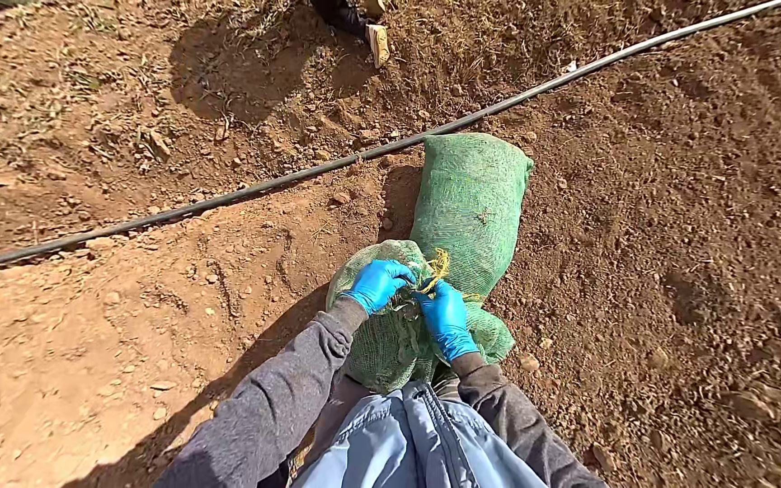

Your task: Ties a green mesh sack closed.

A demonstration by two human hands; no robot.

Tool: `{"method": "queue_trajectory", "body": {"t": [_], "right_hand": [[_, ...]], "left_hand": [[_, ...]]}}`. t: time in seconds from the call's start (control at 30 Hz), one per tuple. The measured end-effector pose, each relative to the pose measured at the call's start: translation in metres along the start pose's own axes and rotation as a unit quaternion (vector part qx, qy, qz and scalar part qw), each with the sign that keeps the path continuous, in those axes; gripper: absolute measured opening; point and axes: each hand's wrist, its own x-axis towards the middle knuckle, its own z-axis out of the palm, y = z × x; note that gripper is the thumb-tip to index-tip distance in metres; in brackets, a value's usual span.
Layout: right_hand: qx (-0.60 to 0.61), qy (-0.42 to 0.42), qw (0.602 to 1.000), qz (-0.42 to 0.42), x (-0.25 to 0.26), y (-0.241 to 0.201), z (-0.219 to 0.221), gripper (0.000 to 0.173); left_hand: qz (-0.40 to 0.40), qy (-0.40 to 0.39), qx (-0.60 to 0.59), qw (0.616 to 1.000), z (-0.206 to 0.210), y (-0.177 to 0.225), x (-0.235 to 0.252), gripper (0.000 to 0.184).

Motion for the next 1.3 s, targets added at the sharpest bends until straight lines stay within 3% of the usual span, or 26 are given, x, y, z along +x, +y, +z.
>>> {"method": "queue_trajectory", "body": {"t": [0.07,0.23,0.43,0.5,0.57,0.7,0.87,1.0,1.07,1.17,1.3], "right_hand": [[-0.017,-0.005,1.000,-0.005,-0.002,0.002,-0.005,0.015],[-0.038,0.013,0.999,0.011,-0.016,0.015,-0.013,0.025],[0.022,0.072,0.996,0.045,-0.021,0.054,-0.004,0.033],[0.073,0.097,0.992,0.031,-0.023,0.062,-0.007,0.034],[0.125,0.108,0.986,0.008,-0.022,0.067,-0.011,0.026],[0.182,0.092,0.978,-0.039,-0.019,0.078,-0.009,0.015],[0.195,0.119,0.969,-0.092,-0.020,0.082,0.001,0.019],[0.119,0.158,0.972,-0.131,-0.027,0.090,0.002,0.029],[0.089,0.171,0.973,-0.129,-0.029,0.097,0.003,0.033],[0.062,0.177,0.975,-0.119,-0.027,0.104,0.005,0.021],[0.059,0.149,0.981,-0.109,-0.027,0.100,0.010,0.013]], "left_hand": [[-0.034,0.026,-0.023,0.999,0.000,0.002,0.005,0.018],[-0.131,0.121,-0.105,0.978,0.003,-0.009,0.027,0.012],[-0.196,0.109,-0.097,0.970,0.017,-0.016,0.028,0.010],[-0.141,0.076,-0.051,0.986,0.015,-0.011,0.023,0.014],[-0.027,0.067,0.007,0.997,0.012,-0.003,0.017,0.028],[0.182,0.042,0.039,0.982,0.012,0.043,0.013,0.042],[0.195,-0.164,0.195,0.947,0.030,0.060,0.049,0.051],[0.189,-0.215,0.212,0.934,0.023,0.065,0.061,0.023],[0.182,-0.192,0.207,0.942,0.014,0.067,0.061,0.017],[0.157,-0.111,0.174,0.966,0.006,0.061,0.059,0.022],[0.010,0.081,0.045,0.996,0.019,0.043,0.052,0.032]]}}
